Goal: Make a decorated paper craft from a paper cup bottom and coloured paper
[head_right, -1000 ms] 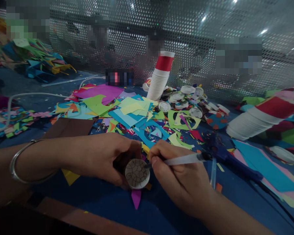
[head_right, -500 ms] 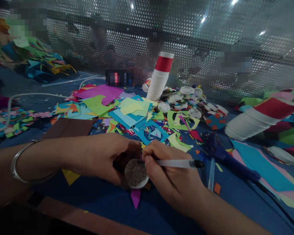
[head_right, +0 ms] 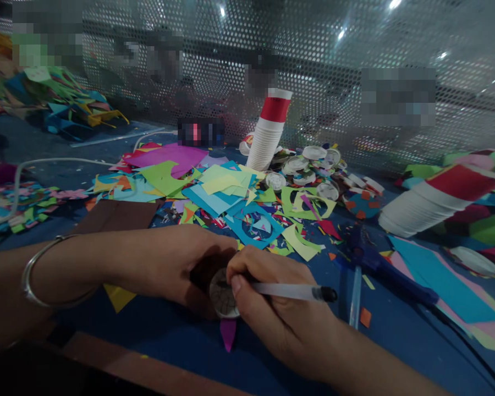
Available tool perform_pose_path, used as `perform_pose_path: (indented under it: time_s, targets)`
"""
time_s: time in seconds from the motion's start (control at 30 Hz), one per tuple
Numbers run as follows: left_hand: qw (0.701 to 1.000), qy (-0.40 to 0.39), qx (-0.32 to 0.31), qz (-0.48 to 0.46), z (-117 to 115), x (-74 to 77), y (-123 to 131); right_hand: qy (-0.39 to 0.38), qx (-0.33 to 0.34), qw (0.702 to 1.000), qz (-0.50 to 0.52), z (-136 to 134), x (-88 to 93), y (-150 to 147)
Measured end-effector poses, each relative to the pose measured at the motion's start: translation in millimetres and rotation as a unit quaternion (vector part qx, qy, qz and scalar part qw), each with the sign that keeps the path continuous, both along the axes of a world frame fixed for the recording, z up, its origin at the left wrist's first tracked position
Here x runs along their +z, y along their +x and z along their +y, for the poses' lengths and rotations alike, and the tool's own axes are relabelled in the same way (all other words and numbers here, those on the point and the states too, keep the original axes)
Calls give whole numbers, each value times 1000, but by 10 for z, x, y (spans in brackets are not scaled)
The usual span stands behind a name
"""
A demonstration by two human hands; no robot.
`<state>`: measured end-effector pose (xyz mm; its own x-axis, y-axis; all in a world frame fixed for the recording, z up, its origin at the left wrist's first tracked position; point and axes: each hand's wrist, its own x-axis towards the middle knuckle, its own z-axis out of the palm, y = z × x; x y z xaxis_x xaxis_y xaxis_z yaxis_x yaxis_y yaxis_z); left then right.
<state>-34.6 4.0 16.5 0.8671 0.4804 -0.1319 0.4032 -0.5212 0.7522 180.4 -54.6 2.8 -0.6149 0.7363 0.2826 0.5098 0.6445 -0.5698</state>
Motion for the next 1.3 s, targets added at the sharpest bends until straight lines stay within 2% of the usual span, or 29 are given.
perform_pose_path:
  time_s: [0.23, 0.47, 0.67, 1.0, 1.1, 1.3]
  targets:
    - [1000, -6, -5, -1, 4, 2, -15, -29, 11, 1000, 5, 1, 41, 8]
    - [1000, 2, -8, -5, 15, -4, -21, -24, 5, 1000, 15, -14, 19, 10]
    - [1000, 30, -6, 5, 5, 18, -9, 20, 12, 1000, -6, 2, -5, -1]
    - [1000, -4, -5, 6, 17, 5, -12, 125, -11, 991, -47, 40, 50, -6]
    - [1000, 8, 2, 18, 12, 25, -7, 152, -22, 985, -76, 19, 64, 12]
    - [999, 5, 1, 33, 21, 35, -16, 117, -25, 987, -106, 5, 141, 40]
